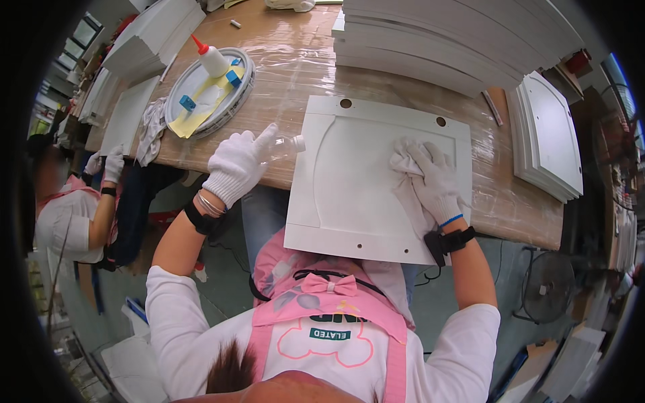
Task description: Finishing and cleaning white cabinet doors using a scraper and a cleaning cloth.
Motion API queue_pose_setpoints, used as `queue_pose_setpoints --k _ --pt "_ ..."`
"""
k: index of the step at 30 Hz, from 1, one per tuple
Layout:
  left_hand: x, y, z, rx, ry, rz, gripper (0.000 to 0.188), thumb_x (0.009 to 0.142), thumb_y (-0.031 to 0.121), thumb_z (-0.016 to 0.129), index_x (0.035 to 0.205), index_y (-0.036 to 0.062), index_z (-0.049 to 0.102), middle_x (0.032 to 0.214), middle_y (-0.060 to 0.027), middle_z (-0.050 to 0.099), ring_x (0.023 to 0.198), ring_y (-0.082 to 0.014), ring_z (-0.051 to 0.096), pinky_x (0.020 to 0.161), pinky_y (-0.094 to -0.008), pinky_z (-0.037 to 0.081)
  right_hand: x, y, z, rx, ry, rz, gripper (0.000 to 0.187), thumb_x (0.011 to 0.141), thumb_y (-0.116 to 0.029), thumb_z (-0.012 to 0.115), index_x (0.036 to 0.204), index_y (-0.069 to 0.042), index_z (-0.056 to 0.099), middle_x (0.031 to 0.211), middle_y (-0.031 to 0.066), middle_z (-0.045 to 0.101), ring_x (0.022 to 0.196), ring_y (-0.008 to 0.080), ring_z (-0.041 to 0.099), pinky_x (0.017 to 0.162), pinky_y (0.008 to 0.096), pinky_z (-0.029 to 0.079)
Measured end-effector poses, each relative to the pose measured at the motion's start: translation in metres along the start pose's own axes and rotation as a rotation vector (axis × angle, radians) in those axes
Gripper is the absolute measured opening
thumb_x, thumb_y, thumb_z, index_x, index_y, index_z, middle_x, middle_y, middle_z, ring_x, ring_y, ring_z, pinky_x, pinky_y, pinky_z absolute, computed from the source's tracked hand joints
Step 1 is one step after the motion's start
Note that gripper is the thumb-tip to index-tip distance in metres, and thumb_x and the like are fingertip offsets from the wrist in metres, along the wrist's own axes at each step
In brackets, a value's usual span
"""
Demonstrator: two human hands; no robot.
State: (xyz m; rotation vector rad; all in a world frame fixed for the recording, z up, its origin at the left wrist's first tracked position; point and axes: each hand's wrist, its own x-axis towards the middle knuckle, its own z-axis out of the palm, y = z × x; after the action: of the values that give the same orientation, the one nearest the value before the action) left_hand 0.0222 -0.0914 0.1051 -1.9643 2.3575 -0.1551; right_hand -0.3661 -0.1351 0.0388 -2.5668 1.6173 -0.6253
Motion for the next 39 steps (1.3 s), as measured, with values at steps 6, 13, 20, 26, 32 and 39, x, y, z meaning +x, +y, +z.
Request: queue_pose_setpoints --k 6,13,20,26,32,39 --pt "0.017 0.006 0.008 0.203 0.075 0.042 0.054 0.087 0.014 0.058 0.14 0.0209 0.048 0.092 -0.0097 0.059 0.085 -0.0278 0.061 0.071 -0.0397 0.049 0.002 -0.005 -0.006 0.017 -0.004 0.004 0.054 0.078 -0.012 0.065 0.131 -0.021 0.061 0.13 0.0176 0.056 0.112 0.0392 0.053 0.097 0.0462 0.045" --pt "0.046 0.01 0.002 0.251 0.069 0.013 0.052 0.087 0.012 0.057 0.139 0.0191 0.049 0.091 -0.0083 0.06 0.085 -0.0257 0.061 0.073 -0.0396 0.048 0.003 -0.007 -0.008 0.029 -0.018 0.019 0.052 0.079 -0.013 0.064 0.13 -0.021 0.061 0.131 0.0178 0.055 0.113 0.039 0.053 0.098 0.0454 0.045" --pt "0.03 0.015 -0.006 0.208 0.005 0.065 0.05 0.087 0.012 0.056 0.137 0.0192 0.05 0.091 -0.008 0.06 0.085 -0.0257 0.061 0.072 -0.0394 0.048 0.001 -0.004 -0.004 0.055 0.003 0.012 0.052 0.079 -0.013 0.064 0.13 -0.021 0.062 0.131 0.0176 0.055 0.113 0.0386 0.053 0.098 0.045 0.045" --pt "0.05 0.015 0.005 0.224 0.124 0.036 0.05 0.087 0.013 0.056 0.136 0.0197 0.05 0.091 -0.0081 0.06 0.084 -0.026 0.061 0.071 -0.04 0.048 0.002 -0.005 -0.005 0.027 -0.002 0.02 0.051 0.078 -0.013 0.065 0.129 -0.021 0.063 0.13 0.0167 0.056 0.112 0.0384 0.053 0.097 0.0452 0.046" --pt "0.044 0.01 0.004 0.214 0.064 0.023 0.051 0.088 0.013 0.057 0.137 0.0192 0.049 0.09 -0.009 0.06 0.085 -0.0262 0.061 0.071 -0.0405 0.049 0.002 -0.003 -0.003 0.024 0.016 0.004 0.051 0.078 -0.013 0.064 0.129 -0.021 0.063 0.13 0.0165 0.056 0.112 0.0382 0.054 0.096 0.0451 0.046" --pt "0.028 0.0 0.004 0.206 0.029 -0.042 0.057 0.085 0.016 0.061 0.14 0.0176 0.046 0.092 -0.0109 0.059 0.085 -0.0286 0.062 0.071 -0.0426 0.05 0.003 -0.004 0.0 0.021 0.019 0.0 0.052 0.078 -0.014 0.065 0.13 -0.021 0.062 0.13 0.0167 0.057 0.112 0.0379 0.054 0.097 0.045 0.046"
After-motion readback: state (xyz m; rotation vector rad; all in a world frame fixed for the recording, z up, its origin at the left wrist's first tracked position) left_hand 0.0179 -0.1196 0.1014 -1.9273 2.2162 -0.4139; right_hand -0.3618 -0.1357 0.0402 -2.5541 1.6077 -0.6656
